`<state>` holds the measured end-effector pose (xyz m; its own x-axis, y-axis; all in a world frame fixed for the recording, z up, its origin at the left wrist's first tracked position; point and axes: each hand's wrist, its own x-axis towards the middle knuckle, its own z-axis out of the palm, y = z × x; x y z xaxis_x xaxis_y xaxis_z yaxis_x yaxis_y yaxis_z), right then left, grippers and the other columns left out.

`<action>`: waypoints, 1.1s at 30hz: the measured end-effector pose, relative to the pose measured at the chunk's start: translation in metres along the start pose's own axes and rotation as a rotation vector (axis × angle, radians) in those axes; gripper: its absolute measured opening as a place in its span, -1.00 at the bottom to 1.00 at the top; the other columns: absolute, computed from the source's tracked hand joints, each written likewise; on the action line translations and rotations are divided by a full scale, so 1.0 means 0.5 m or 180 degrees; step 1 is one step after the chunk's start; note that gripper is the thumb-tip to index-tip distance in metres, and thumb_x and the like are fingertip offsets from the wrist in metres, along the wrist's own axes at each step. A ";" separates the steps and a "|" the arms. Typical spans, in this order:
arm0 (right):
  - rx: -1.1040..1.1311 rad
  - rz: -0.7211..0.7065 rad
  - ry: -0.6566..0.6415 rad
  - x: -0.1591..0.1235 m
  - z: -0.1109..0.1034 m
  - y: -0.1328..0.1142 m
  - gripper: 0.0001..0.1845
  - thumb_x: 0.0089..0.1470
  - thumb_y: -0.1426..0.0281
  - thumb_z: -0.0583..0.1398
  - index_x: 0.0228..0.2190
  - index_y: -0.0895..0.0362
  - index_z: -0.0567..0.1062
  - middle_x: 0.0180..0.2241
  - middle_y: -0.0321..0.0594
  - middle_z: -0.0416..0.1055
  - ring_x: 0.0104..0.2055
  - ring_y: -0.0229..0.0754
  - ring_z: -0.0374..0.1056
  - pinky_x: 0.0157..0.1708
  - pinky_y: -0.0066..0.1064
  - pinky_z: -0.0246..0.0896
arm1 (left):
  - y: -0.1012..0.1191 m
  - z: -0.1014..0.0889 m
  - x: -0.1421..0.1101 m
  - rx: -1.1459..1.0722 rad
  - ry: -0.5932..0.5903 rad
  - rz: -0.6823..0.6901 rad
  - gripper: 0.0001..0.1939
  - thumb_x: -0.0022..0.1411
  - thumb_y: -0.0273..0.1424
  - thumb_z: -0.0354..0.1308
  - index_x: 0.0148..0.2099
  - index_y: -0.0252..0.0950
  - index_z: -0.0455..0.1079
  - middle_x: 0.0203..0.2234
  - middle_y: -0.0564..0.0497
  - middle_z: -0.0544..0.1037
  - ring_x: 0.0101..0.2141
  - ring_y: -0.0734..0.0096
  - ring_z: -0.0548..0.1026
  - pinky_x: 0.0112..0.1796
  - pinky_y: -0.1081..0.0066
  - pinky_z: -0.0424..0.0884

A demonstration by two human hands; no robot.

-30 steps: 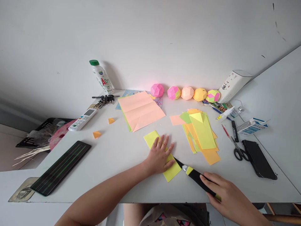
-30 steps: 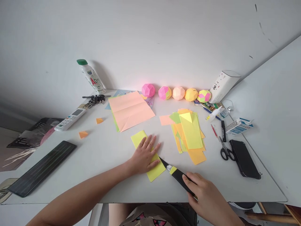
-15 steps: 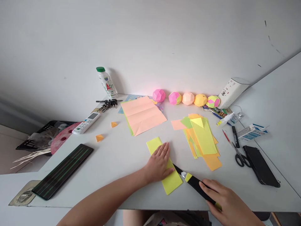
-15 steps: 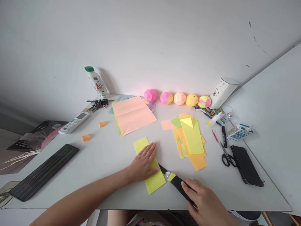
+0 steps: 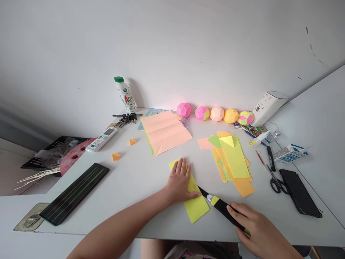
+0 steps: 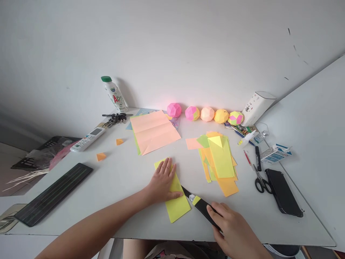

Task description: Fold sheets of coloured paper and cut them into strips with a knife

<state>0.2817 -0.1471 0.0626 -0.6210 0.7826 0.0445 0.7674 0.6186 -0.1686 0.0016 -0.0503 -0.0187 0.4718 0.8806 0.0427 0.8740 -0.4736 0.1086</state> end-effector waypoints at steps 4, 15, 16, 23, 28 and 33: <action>-0.0073 -0.0004 -0.0032 0.037 0.001 0.004 -0.51 0.03 0.57 0.03 0.00 0.20 0.48 -0.03 -0.03 0.47 -0.03 -0.04 0.42 -0.14 -0.30 0.46 | 0.003 -0.004 -0.001 -0.0049 0.0054 -0.0006 0.20 -0.02 0.38 -0.24 0.34 -0.53 -0.01 0.30 -0.38 -0.02 0.30 -0.20 -0.20 0.22 -0.01 -0.23; -0.0042 -0.0024 -0.0006 0.074 0.004 0.009 -0.52 0.02 0.55 0.05 -0.01 0.22 0.48 -0.05 0.00 0.48 -0.03 0.01 0.42 -0.16 -0.24 0.47 | -0.039 -0.018 -0.002 -0.0149 0.0089 0.0265 0.11 0.06 0.35 -0.30 0.31 -0.49 0.09 0.29 -0.33 0.04 0.28 -0.08 -0.01 0.21 0.12 -0.10; -0.0044 -0.0036 0.0019 0.070 0.005 0.008 -0.52 0.02 0.55 0.05 -0.01 0.22 0.48 -0.06 0.00 0.48 -0.03 0.00 0.42 -0.17 -0.25 0.47 | -0.045 -0.019 -0.003 -0.0151 0.0067 0.0271 0.09 0.07 0.34 -0.31 0.31 -0.45 0.09 0.29 -0.30 0.05 0.28 -0.07 -0.01 0.21 0.12 -0.11; -0.0084 -0.0018 0.0095 0.065 0.011 0.011 -0.53 0.04 0.54 0.04 -0.01 0.17 0.48 -0.06 -0.04 0.48 -0.05 -0.03 0.43 -0.21 -0.31 0.47 | -0.054 -0.012 0.001 -0.0175 -0.0056 0.0109 0.24 -0.04 0.41 -0.31 0.34 -0.55 -0.03 0.31 -0.34 -0.06 0.31 -0.09 -0.15 0.23 0.10 -0.26; -0.0091 -0.0005 -0.0107 0.119 0.004 0.021 -0.51 0.02 0.55 0.02 -0.02 0.21 0.49 -0.04 -0.01 0.47 -0.05 -0.02 0.43 -0.25 -0.28 0.49 | -0.056 -0.006 0.003 -0.0204 -0.0086 0.0130 0.21 -0.01 0.39 -0.32 0.35 -0.54 -0.06 0.32 -0.33 -0.10 0.31 -0.08 -0.19 0.24 0.08 -0.27; -0.0061 0.0060 -0.0231 0.173 0.000 0.029 -0.50 0.01 0.54 0.04 0.00 0.22 0.48 -0.01 0.00 0.45 -0.03 -0.02 0.42 -0.17 -0.25 0.46 | -0.057 -0.003 0.002 -0.0231 -0.0031 0.0128 0.22 -0.01 0.39 -0.30 0.35 -0.54 -0.06 0.32 -0.34 -0.10 0.31 -0.08 -0.19 0.24 0.07 -0.26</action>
<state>0.2391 -0.0707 0.0638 -0.6159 0.7873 -0.0300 0.7815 0.6056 -0.1500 -0.0229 -0.0360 -0.0201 0.5079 0.8605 0.0389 0.8438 -0.5061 0.1785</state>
